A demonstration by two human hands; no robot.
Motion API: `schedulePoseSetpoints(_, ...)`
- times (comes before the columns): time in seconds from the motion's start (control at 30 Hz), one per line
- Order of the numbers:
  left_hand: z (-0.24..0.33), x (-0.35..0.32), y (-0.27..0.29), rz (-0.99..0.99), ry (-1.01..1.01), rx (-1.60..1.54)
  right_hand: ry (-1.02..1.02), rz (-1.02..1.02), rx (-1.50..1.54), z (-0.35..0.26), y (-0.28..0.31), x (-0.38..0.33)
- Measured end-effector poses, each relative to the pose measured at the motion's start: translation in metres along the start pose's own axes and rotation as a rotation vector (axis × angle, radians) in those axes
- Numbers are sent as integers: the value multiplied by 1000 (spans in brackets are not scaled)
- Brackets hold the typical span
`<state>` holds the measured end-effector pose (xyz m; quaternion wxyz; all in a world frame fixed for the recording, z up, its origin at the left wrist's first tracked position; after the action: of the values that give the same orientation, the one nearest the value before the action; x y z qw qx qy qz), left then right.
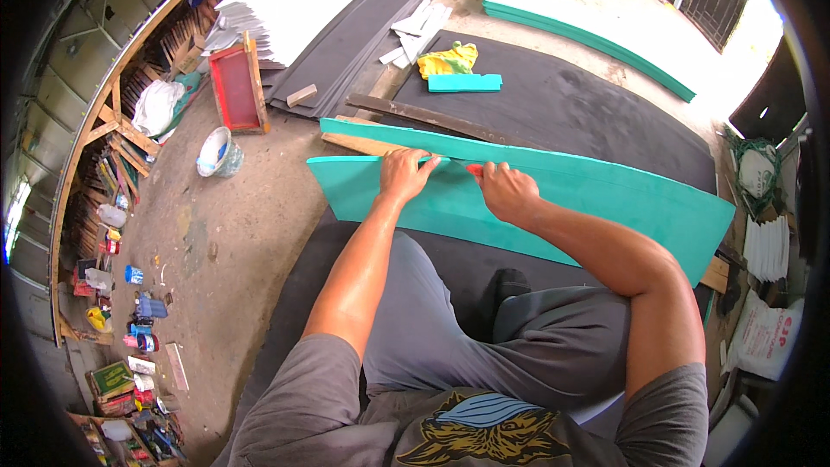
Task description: The person sits on the floor and uses a utility knife and a wooden straightedge to cut a large green foam sheet. They score the foam along the straightedge multiple times to ensure a clean cut, then separate the pieces. The person then stacks the cut foam pieces on the floor.
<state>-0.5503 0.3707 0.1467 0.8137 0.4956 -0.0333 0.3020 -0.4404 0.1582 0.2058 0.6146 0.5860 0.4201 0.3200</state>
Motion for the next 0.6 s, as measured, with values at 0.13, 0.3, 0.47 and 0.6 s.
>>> schedulePoseSetpoints(0.13, 2, 1, -3, 37, -58, -15, -16, -28, -17, 4, 4, 3)
schedulePoseSetpoints(0.3, 1, 5, -4, 30, -72, -14, -58, -86, -51, 16, 8, 4)
schedulePoseSetpoints(0.47, -4, 6, -2, 0, -68, -15, -123, -122, -67, 39, 10, -6)
schedulePoseSetpoints(0.6, -7, 8, -5, 4, -59, -30, -191, -134, -84, 60, 9, -14)
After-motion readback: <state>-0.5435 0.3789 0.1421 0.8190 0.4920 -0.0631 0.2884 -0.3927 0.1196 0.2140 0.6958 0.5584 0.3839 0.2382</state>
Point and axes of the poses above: each hand's wrist, its own x-axis towards the middle knuckle, its own y-axis out of the back of the hand, z = x × y, the point moved 3 cm from there along x, towards the middle knuckle, and after that the axes turned 6 degrees about -x, right-handed, at the moved point
